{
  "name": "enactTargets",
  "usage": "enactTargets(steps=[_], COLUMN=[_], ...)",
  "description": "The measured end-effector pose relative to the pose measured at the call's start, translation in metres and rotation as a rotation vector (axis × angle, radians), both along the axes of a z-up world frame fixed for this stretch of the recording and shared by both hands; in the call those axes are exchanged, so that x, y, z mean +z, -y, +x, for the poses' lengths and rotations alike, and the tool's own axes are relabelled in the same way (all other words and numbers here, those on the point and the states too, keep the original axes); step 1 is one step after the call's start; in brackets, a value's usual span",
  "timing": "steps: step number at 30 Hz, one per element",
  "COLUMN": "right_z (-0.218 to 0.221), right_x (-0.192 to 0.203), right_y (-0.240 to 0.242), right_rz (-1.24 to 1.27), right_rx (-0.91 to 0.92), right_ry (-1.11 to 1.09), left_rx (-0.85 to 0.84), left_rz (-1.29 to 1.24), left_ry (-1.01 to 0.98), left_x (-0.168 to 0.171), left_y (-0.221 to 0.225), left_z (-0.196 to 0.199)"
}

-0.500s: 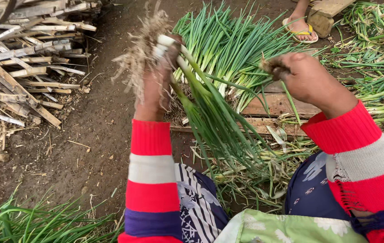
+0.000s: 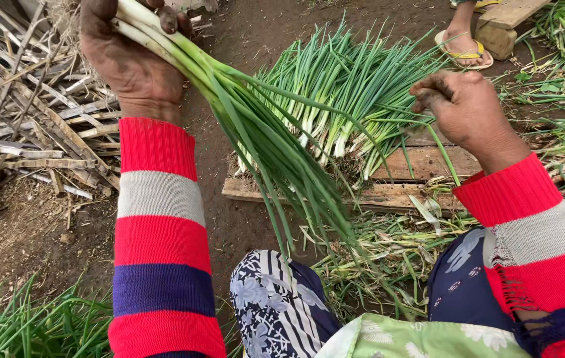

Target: The person sorts through bunches of green onions on a wooden pallet by hand, removing dirt and damaged outer leaves from the bulbs before placing them into a separate pile.

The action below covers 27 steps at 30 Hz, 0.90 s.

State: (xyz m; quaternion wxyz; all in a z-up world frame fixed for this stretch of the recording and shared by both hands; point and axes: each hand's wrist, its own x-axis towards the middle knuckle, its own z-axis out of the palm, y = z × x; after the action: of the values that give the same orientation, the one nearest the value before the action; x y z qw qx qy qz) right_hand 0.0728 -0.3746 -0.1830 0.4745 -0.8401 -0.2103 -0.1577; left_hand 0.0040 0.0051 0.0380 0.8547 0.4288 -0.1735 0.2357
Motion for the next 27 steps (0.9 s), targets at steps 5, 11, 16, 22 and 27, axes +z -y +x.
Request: enactTargets(steps=[5,11,16,22,27], right_z=[-0.014,-0.043,-0.035,-0.054,-0.052], right_x=[0.010,0.034,0.002,0.000,-0.005], right_y=[-0.004,-0.018,-0.050,-0.086,-0.090], right_rz=[0.142,-0.020,-0.315,-0.092,0.072], right_rx=[0.061,0.148,0.355,0.561,0.568], right_ry=[0.139,-0.112,-0.237,-0.162,0.095], left_rx=[0.036,-0.004,0.016,-0.055,-0.028], left_rz=[-0.023,-0.041,-0.057,-0.021,-0.045], left_ry=[0.041,0.082,0.136,0.141,0.097], left_x=[-0.006,-0.004,-0.004,0.001,0.007], left_y=[0.006,0.008,0.001,0.002,0.007], left_z=[-0.002,0.001,0.011,0.012,-0.009])
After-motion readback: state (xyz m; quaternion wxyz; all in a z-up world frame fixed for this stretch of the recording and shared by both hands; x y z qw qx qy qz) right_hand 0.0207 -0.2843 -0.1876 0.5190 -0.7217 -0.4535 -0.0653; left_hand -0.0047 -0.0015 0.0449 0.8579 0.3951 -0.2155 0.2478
